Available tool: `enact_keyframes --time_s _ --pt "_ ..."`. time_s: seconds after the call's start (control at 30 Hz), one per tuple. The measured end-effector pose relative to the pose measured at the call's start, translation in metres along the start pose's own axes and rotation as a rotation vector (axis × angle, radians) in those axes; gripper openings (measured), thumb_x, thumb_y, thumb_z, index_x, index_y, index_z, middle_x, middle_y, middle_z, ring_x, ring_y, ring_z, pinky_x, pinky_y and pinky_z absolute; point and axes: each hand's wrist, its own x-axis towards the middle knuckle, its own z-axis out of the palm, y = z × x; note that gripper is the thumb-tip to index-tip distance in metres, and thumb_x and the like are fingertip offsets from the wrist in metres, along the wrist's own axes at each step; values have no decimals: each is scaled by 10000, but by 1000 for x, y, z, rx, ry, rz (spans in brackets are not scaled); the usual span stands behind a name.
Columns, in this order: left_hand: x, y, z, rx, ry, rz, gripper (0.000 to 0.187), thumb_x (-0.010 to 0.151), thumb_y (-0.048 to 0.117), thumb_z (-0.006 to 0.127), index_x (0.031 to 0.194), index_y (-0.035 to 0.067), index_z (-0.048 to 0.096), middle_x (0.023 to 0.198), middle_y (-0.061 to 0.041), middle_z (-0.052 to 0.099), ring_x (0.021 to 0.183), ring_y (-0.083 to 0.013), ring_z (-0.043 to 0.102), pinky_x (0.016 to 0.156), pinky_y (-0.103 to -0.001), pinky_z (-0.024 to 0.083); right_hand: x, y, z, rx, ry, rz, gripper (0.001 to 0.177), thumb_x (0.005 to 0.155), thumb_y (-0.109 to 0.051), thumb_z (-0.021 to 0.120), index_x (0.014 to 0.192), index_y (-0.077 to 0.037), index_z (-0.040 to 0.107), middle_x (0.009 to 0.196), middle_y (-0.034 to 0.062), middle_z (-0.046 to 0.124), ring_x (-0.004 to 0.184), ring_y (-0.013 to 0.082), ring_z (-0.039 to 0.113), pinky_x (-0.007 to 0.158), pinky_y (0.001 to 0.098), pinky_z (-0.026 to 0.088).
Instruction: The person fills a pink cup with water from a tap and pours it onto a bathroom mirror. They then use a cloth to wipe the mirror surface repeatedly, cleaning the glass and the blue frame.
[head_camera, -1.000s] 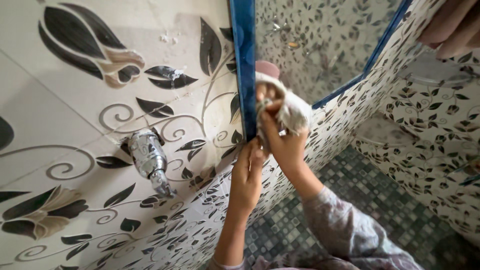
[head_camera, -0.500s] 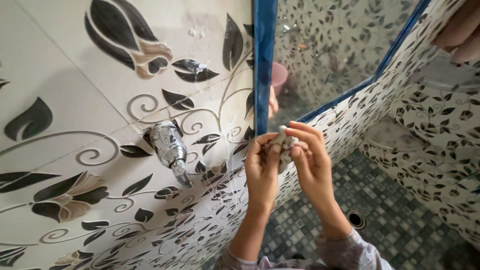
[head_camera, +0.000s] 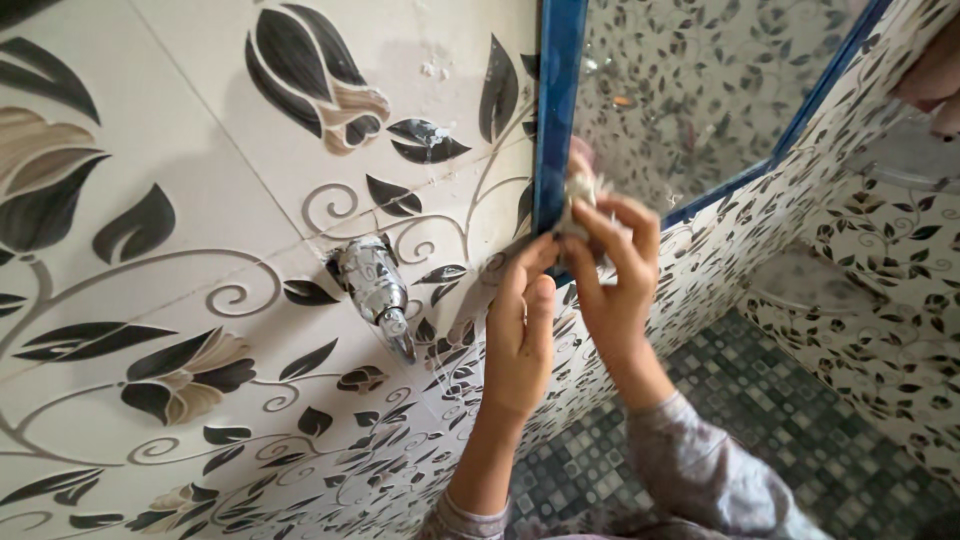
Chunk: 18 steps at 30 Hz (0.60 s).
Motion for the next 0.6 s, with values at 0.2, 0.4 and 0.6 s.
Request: enact_keyframes --time_s 0.2,0.4,0.6 --pt "1 -3 5 4 -18 38 449 1115 202 414 1471 -70 441 1470 -223 564 1408 -294 539 1203 -384 404 -52 17 -2 -126 -64 60 441 830 -3 776 1259 -48 684 1287 144 572 1218 295 569 1023 391 499" --pt "7 -16 11 -81 -83 -126 441 1083 171 440 1462 -55 456 1469 -217 572 1399 -281 539 1178 -381 403 -44 117 -22 -121 146 183 254 913 6 738 1155 -57 692 1288 125 559 1127 262 582 915 367 536" --pt "7 -24 16 -23 -67 -93 427 1093 157 442 1470 -41 466 1481 -207 579 1410 -280 547 1196 -383 398 23 243 -87 -171 291 343 199 997 -39 726 1195 -38 707 1266 98 529 1045 173 621 946 256 595"
